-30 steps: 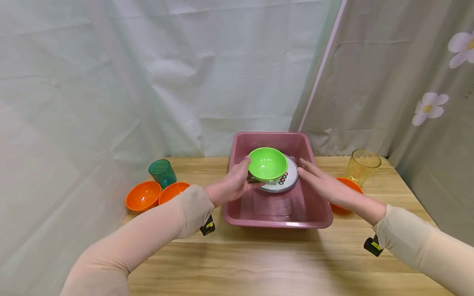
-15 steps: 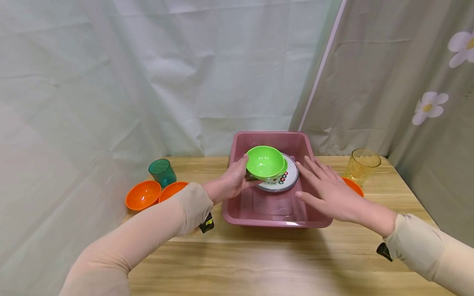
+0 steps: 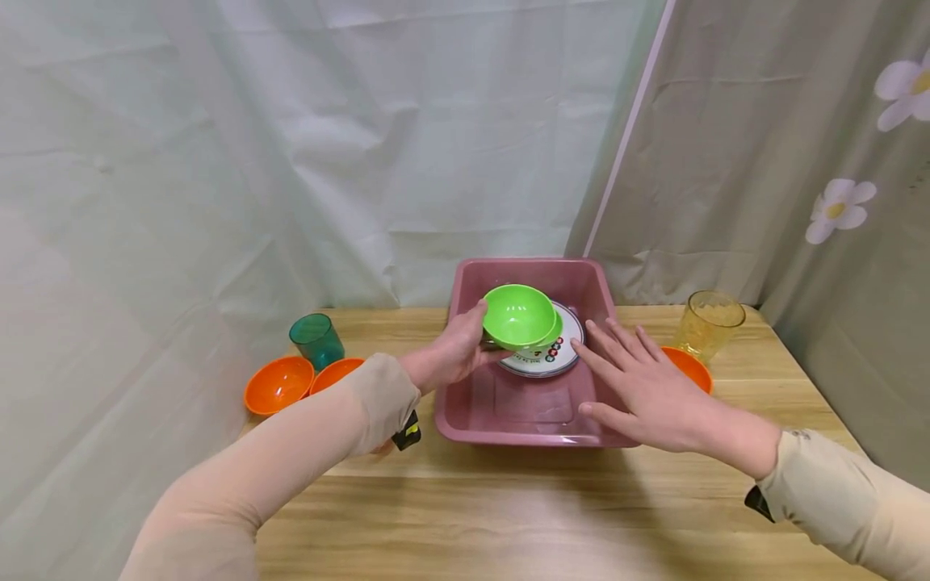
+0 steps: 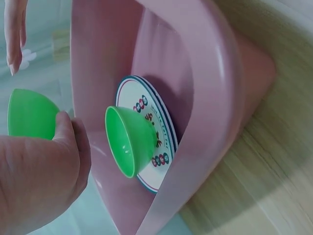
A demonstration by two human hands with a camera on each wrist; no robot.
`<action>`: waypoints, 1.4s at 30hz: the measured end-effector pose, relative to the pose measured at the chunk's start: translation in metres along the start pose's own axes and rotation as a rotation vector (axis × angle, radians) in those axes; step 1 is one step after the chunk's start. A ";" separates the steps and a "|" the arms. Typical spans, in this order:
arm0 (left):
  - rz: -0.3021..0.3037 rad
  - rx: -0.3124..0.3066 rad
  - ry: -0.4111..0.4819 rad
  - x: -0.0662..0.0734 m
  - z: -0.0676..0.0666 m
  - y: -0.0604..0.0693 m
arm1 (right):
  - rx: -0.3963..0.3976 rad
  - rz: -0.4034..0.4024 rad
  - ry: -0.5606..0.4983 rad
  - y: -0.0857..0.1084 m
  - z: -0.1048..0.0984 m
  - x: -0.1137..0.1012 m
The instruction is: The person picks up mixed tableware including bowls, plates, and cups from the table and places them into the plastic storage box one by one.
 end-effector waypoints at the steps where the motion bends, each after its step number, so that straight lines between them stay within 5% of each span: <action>1: -0.001 0.004 -0.001 0.000 0.000 -0.001 | 0.000 0.001 0.001 0.000 0.000 0.000; 8: 0.004 0.001 -0.058 0.001 0.004 -0.010 | -0.008 0.007 0.004 0.002 0.003 -0.001; 21: 0.043 -0.030 -0.364 0.020 0.015 -0.040 | -0.028 0.018 0.004 0.004 0.005 -0.001; 42: 0.109 -0.016 -0.506 0.036 0.031 -0.071 | -0.037 0.027 -0.023 0.008 0.007 -0.002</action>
Point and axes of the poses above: each hand's wrist, its own y-axis away from the middle knuckle, its own z-axis out of the palm, x = y × z, the point moved 2 cm from there along -y, towards the middle knuckle, and after that the axes turned 15 degrees about y, right-handed, at the moved point
